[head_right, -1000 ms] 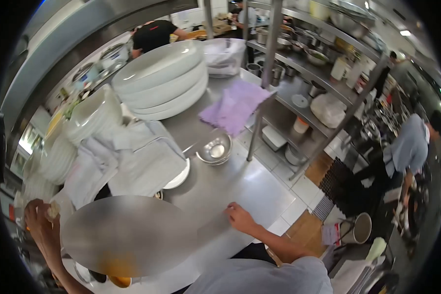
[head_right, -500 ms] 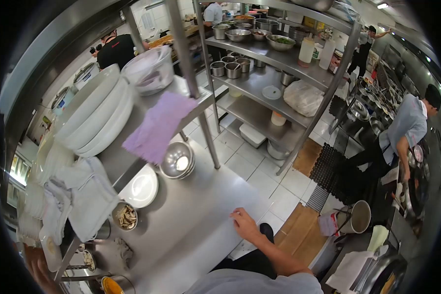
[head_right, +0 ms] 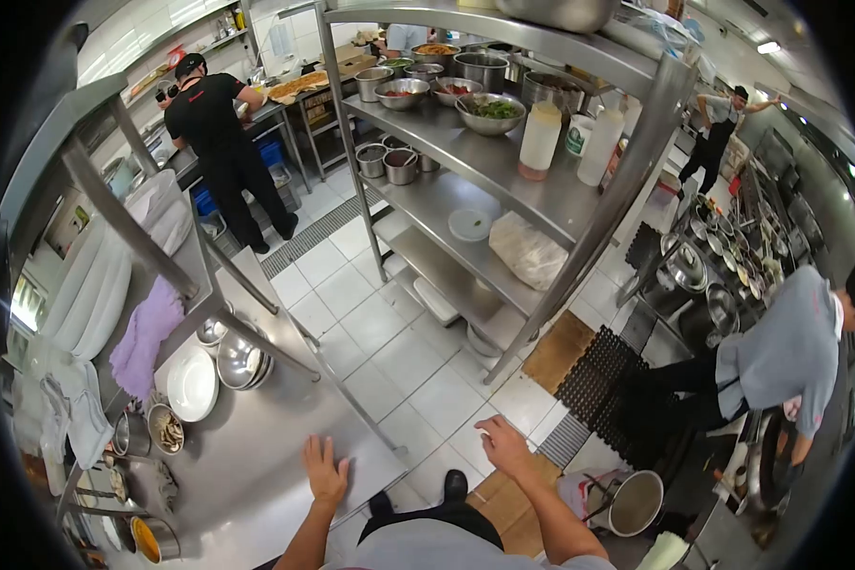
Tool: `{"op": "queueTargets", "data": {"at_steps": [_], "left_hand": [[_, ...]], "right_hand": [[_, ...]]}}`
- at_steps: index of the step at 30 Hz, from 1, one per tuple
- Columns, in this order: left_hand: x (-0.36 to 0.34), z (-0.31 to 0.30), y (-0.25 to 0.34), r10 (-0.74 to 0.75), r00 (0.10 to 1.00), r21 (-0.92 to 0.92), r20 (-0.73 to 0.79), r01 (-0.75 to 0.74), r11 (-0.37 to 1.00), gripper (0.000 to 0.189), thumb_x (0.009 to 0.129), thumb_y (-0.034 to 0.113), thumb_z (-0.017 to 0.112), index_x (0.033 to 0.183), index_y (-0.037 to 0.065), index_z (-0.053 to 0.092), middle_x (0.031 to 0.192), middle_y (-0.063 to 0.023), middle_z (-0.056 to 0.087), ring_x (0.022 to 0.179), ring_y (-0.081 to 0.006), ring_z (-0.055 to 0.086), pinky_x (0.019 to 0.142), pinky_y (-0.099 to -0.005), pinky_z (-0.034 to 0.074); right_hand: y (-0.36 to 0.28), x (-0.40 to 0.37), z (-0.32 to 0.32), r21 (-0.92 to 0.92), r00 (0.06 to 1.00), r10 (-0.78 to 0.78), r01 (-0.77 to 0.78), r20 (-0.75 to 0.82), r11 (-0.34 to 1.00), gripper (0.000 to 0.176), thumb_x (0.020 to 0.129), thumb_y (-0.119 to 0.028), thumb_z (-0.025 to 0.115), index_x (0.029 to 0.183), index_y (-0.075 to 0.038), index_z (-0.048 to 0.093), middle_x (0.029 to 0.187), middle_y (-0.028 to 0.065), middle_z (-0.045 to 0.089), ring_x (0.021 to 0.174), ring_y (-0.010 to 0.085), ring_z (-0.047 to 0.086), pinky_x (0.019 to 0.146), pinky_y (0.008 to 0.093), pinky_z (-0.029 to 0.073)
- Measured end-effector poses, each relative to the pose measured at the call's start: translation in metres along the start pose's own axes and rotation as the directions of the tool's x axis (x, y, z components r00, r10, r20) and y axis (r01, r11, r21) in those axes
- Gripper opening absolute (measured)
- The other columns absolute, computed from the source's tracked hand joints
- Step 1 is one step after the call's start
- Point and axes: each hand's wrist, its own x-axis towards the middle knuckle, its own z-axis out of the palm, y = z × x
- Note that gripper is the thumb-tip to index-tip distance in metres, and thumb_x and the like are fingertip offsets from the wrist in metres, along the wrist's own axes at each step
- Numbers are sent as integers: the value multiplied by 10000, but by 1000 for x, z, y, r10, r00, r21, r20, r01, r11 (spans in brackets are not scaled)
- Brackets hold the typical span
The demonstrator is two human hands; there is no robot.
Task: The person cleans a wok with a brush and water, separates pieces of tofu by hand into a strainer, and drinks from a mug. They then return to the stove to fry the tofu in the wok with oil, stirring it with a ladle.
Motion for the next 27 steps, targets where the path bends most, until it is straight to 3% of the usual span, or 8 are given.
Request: {"op": "queueTargets", "data": {"at_steps": [5,14,17,20,22,23,26,27], "left_hand": [[10,16,4,-22,1000,28,-14,23,999,576,834,252,575,1348,58,404,1442,-236,300,1338,-439,249,1097,-568,166],[12,18,-2,-63,997,-20,46,64,998,509,859,310,557,1314,103,457,1445,-234,307,1335,-431,259,1085,-593,177],[14,13,-3,-42,998,9,56,41,999,494,914,353,479,1312,64,437,1437,-257,307,1328,-449,272,1084,-590,171],[24,1,7,-5,999,66,54,1,998,487,899,253,528,1334,66,414,1404,-267,348,1268,-455,369,1044,-569,287],[33,5,7,9,1000,113,-25,-6,994,432,959,400,425,1246,91,521,1271,-216,489,1179,-366,486,964,-576,377],[24,15,2,-78,995,-35,58,80,996,519,960,449,366,1367,135,441,1430,-224,338,1332,-388,306,1065,-589,226],[22,47,2,-78,993,-41,-89,74,996,568,953,468,375,1418,142,375,1451,-186,347,1316,-407,327,1053,-593,249],[29,63,3,-91,990,-100,-107,81,992,667,905,487,491,1456,157,310,1493,-182,282,1345,-408,279,1068,-595,222]], "right_hand": [[32,44,-33,-28,997,-14,16,82,999,204,817,-67,583,1014,-105,620,917,107,581,816,304,606,710,387,507],[60,105,18,30,928,-137,136,347,990,226,827,-85,574,1047,-119,614,927,119,586,860,322,596,752,397,498],[96,127,47,-46,794,20,10,608,999,209,868,-137,522,1056,-149,613,984,132,595,903,324,599,778,405,490],[132,158,76,-77,653,-7,101,757,992,228,869,-160,517,1076,-146,610,1016,142,598,947,338,596,806,435,482],[149,190,97,-162,528,62,146,847,976,268,850,-186,533,1105,-149,607,1061,159,599,1006,350,584,844,451,472],[155,209,105,-179,520,73,156,851,971,272,844,-177,531,1103,-143,606,1066,164,600,1011,354,583,845,453,471],[156,269,127,-214,530,83,192,844,958,292,825,-137,506,1101,-127,604,1078,170,610,1027,357,580,851,457,467],[159,291,136,-204,550,97,135,830,970,308,802,-108,486,1084,-121,610,1073,172,623,1039,352,578,863,459,460]]}}
